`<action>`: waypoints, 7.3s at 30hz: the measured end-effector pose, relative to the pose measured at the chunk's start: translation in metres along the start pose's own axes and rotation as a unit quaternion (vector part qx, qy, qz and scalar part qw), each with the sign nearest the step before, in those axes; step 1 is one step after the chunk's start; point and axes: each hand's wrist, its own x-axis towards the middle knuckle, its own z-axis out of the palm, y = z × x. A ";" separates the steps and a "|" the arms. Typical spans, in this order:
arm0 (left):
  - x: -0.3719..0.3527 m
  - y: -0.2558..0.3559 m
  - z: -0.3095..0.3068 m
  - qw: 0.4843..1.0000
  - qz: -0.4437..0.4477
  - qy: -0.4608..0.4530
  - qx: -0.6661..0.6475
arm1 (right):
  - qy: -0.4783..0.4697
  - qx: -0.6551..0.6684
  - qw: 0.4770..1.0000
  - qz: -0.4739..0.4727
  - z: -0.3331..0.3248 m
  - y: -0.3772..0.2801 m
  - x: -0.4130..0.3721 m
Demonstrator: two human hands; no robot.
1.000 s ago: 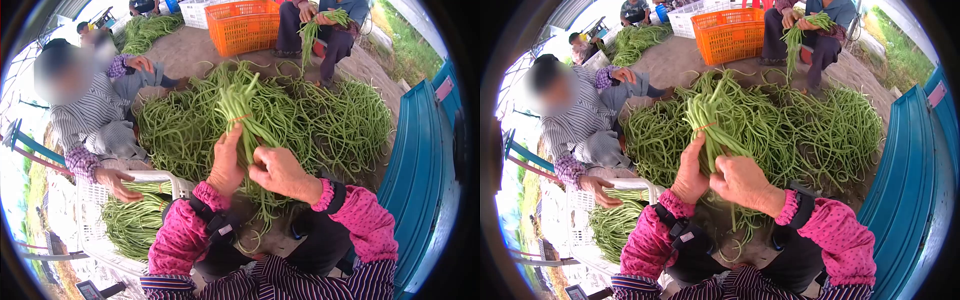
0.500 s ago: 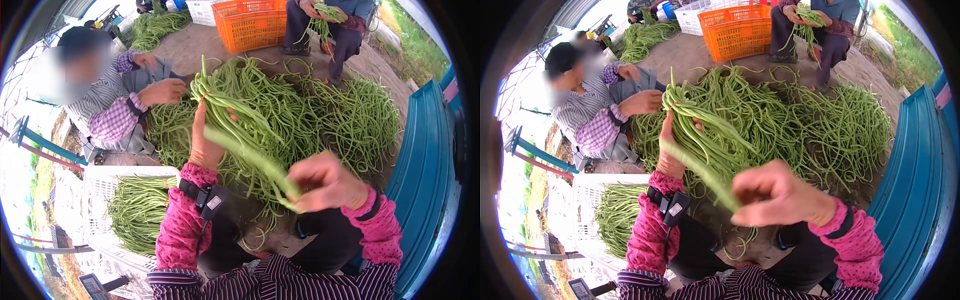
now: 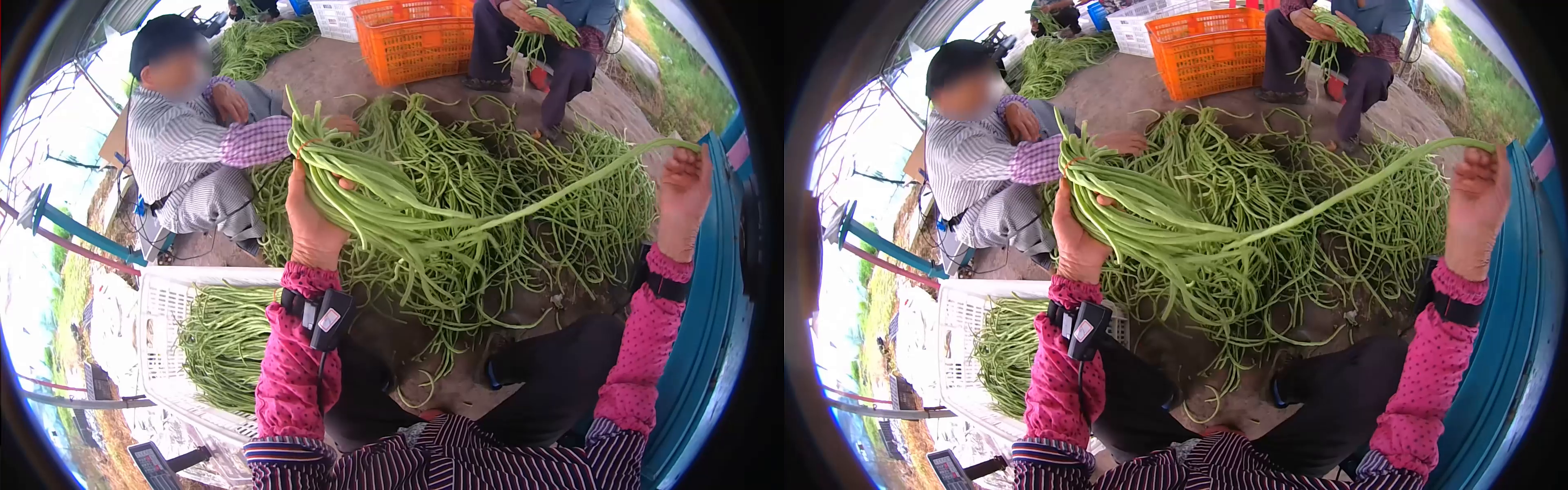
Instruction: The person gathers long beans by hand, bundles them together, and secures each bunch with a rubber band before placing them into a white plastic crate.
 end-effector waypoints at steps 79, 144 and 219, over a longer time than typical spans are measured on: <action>-0.013 -0.024 0.022 0.970 -0.144 0.088 0.175 | -0.275 -0.152 0.811 0.494 0.134 0.142 -0.144; 0.008 0.006 -0.016 0.999 -0.014 -0.042 -0.001 | -0.077 -0.243 0.955 0.156 0.115 0.022 -0.078; -0.018 -0.055 0.022 0.970 -0.206 0.101 0.082 | -0.344 -0.397 0.791 0.314 0.127 0.177 -0.164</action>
